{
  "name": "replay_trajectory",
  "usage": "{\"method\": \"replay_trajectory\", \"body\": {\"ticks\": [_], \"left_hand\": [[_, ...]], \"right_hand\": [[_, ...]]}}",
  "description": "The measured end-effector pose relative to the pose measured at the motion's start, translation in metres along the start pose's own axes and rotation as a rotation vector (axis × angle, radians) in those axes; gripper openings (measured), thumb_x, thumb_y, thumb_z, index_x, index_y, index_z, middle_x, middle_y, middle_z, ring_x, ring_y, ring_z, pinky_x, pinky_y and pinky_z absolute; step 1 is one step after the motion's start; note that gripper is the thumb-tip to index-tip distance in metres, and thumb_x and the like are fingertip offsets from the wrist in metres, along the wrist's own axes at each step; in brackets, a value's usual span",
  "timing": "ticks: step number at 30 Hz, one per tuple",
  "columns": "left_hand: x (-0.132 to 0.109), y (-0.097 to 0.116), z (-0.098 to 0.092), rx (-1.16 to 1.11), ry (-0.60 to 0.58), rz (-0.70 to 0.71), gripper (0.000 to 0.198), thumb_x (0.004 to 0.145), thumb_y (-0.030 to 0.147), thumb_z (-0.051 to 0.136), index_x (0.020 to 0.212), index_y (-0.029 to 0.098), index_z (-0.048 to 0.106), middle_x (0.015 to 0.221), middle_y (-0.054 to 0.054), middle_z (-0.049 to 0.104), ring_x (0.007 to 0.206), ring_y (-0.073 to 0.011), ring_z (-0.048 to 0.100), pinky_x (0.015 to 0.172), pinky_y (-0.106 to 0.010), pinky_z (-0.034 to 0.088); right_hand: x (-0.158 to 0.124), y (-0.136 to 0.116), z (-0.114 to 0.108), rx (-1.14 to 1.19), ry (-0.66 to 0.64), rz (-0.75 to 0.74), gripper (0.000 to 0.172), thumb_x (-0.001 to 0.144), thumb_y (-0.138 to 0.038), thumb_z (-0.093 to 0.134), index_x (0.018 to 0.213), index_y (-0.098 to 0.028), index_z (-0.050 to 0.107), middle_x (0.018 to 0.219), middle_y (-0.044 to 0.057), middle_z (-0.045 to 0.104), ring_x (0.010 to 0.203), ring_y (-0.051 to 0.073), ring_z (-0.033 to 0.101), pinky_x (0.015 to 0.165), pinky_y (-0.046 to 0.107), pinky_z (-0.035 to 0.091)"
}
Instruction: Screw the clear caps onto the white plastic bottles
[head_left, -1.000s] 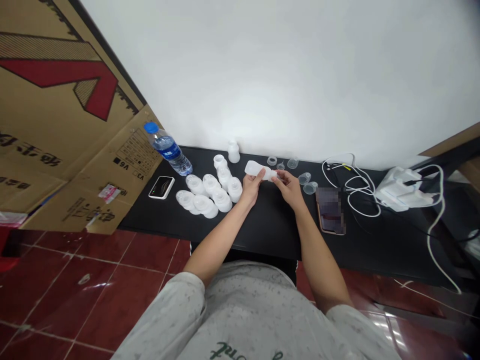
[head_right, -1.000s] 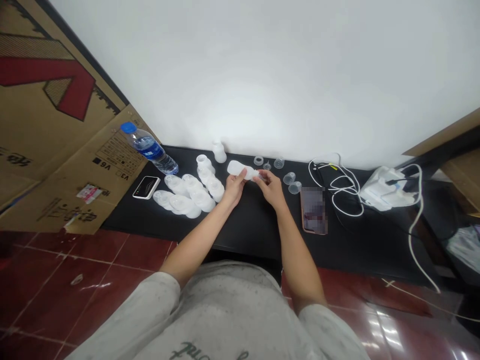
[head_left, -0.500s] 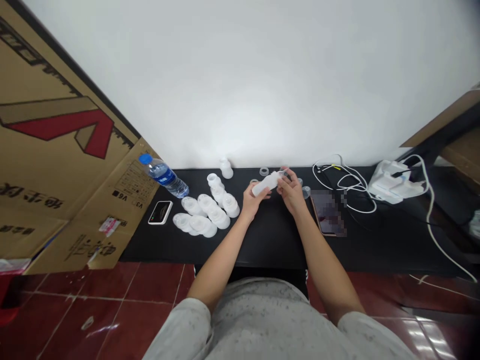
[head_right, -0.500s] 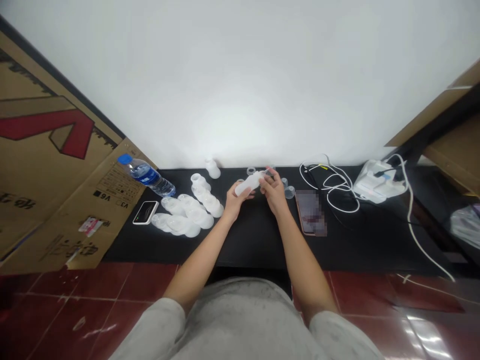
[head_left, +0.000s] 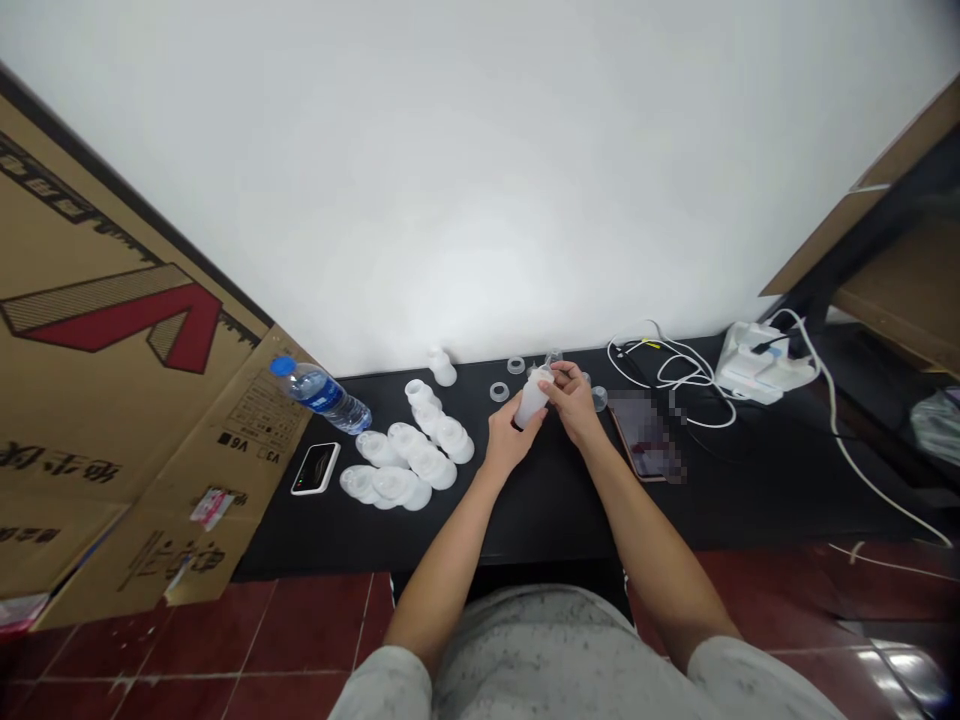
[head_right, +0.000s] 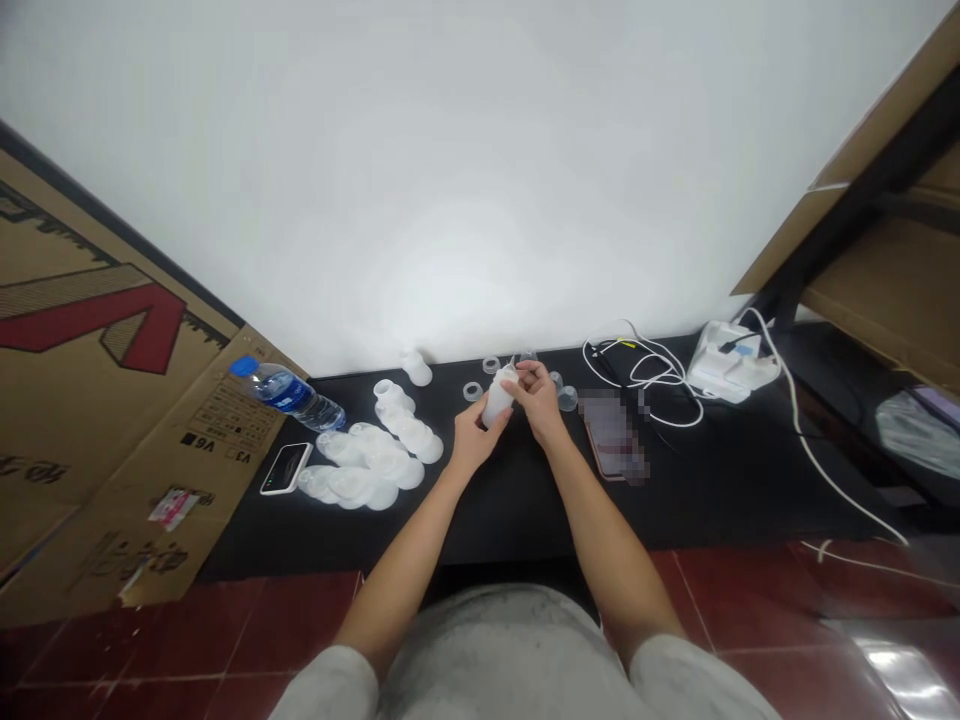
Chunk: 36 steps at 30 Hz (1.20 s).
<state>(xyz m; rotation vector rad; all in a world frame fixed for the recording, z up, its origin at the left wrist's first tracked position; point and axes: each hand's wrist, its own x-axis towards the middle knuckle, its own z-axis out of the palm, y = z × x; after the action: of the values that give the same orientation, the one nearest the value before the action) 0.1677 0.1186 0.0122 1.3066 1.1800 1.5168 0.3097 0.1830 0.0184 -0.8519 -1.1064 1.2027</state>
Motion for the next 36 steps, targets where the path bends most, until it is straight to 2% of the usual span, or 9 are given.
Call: {"method": "replay_trajectory", "body": {"ticks": [3,7,11,15,20,25,28,32,36], "left_hand": [[0.002,-0.006,-0.002,0.002,0.062,-0.030,0.043,0.076,0.040,0.095,0.115,0.029,0.082,0.109,-0.006,0.081,0.106,-0.0324,0.075,0.102,-0.043,0.055],[0.007,-0.022,-0.003,-0.124,0.049,-0.120,0.051,0.081,0.054,0.091,0.120,0.028,0.072,0.107,-0.006,0.079,0.098,-0.0295,0.078,0.096,-0.043,0.058],[0.010,-0.031,-0.002,-0.260,0.011,-0.123,0.067,0.085,0.063,0.085,0.135,0.032,0.053,0.121,-0.007,0.076,0.097,-0.0252,0.080,0.096,-0.044,0.061],[0.010,-0.035,-0.002,-0.271,-0.018,-0.105,0.075,0.085,0.061,0.086,0.140,0.032,0.043,0.125,-0.008,0.075,0.099,-0.0239,0.080,0.094,-0.043,0.061],[0.012,-0.037,-0.002,-0.296,-0.041,-0.115,0.069,0.087,0.060,0.085,0.133,0.029,0.045,0.119,-0.007,0.077,0.094,-0.0225,0.080,0.091,-0.041,0.062],[0.016,-0.034,-0.003,-0.350,-0.038,-0.154,0.072,0.085,0.064,0.084,0.130,0.025,0.044,0.108,-0.008,0.079,0.085,-0.0236,0.081,0.081,-0.039,0.063],[0.017,-0.033,-0.004,-0.343,-0.034,-0.173,0.073,0.085,0.066,0.083,0.130,0.024,0.044,0.103,-0.008,0.080,0.084,-0.0245,0.081,0.078,-0.038,0.063],[0.016,-0.033,-0.003,-0.310,-0.079,-0.204,0.072,0.084,0.069,0.082,0.128,0.022,0.050,0.097,-0.007,0.079,0.080,-0.0243,0.080,0.074,-0.036,0.063],[0.014,-0.033,0.000,-0.267,-0.152,-0.215,0.070,0.080,0.068,0.086,0.123,0.019,0.057,0.097,-0.008,0.079,0.082,-0.0246,0.080,0.071,-0.035,0.064]], "right_hand": [[-0.001,-0.001,-0.005,-0.348,0.019,-0.157,0.050,0.088,-0.062,0.080,0.119,-0.028,0.062,0.099,0.006,0.078,0.082,0.025,0.066,0.079,0.041,0.057],[-0.005,-0.008,-0.014,-0.899,0.133,-0.382,0.035,0.104,-0.048,0.060,0.125,-0.022,0.070,0.124,0.017,0.076,0.112,0.035,0.059,0.103,0.053,0.048],[-0.008,-0.009,-0.021,-1.264,0.317,-0.333,0.038,0.104,-0.032,0.055,0.135,-0.014,0.068,0.150,0.025,0.061,0.131,0.045,0.045,0.107,0.065,0.035],[-0.009,-0.002,-0.023,-1.370,0.305,-0.234,0.036,0.099,-0.020,0.057,0.131,-0.011,0.070,0.136,0.027,0.068,0.131,0.047,0.044,0.104,0.064,0.032],[-0.010,0.005,-0.019,-1.361,0.132,-0.274,0.034,0.099,-0.016,0.058,0.131,-0.015,0.069,0.121,0.022,0.076,0.123,0.042,0.051,0.102,0.057,0.035],[-0.005,0.006,-0.018,-1.223,0.117,-0.320,0.025,0.103,-0.025,0.059,0.124,-0.016,0.069,0.121,0.020,0.076,0.116,0.036,0.062,0.104,0.053,0.040],[0.000,0.006,-0.019,-0.908,0.163,-0.316,0.028,0.102,-0.040,0.065,0.120,-0.018,0.067,0.118,0.017,0.076,0.108,0.032,0.070,0.098,0.048,0.050],[0.006,0.008,-0.019,-0.409,0.234,-0.205,0.042,0.093,-0.056,0.075,0.113,-0.020,0.067,0.105,0.012,0.078,0.094,0.027,0.075,0.085,0.041,0.060],[0.008,0.007,-0.019,-0.197,0.255,-0.138,0.045,0.092,-0.059,0.076,0.112,-0.020,0.070,0.103,0.009,0.079,0.091,0.024,0.075,0.083,0.038,0.061]]}}
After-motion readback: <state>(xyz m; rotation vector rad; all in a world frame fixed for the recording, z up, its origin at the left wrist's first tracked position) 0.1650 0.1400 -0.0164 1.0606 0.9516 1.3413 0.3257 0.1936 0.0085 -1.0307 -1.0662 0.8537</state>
